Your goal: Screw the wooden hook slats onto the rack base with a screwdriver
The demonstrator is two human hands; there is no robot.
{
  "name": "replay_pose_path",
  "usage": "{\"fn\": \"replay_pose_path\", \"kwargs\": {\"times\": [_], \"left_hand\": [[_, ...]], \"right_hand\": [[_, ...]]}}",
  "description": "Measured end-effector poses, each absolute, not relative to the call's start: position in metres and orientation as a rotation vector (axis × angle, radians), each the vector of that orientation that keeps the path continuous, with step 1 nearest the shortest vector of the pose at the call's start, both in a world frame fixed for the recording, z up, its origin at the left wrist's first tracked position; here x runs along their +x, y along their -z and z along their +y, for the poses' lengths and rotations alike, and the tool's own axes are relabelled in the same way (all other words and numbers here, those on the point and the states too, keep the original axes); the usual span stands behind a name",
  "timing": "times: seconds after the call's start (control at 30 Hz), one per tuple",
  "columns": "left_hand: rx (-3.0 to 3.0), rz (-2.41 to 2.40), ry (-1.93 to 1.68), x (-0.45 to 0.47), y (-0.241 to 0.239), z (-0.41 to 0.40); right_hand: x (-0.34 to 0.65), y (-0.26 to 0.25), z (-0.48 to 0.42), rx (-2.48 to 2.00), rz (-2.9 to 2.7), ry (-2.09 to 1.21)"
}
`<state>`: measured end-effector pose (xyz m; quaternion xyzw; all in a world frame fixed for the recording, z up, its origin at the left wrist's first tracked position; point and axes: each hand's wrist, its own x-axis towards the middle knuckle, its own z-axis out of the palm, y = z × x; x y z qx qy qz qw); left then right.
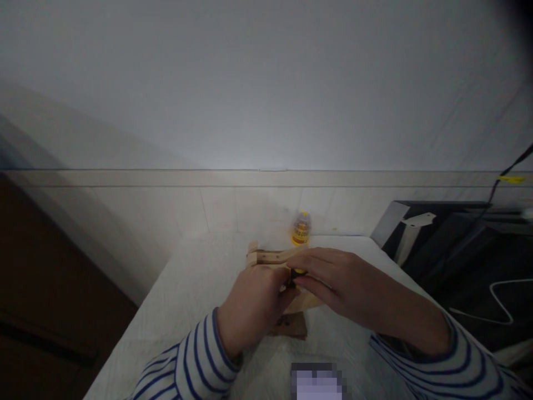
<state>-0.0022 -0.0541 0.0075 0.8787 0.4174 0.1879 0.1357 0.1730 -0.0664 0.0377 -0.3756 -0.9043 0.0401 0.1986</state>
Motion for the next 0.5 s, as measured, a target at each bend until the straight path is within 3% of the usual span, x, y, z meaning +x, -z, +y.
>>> {"fn": "replay_pose_path", "kwargs": {"times": [0.5], "left_hand": [[2.508,1.18,-0.539,-0.0034,-0.0092,-0.0535]], "right_hand": [[0.1737,-0.0352,-0.0648,-1.046,-2.524,-0.136]]}}
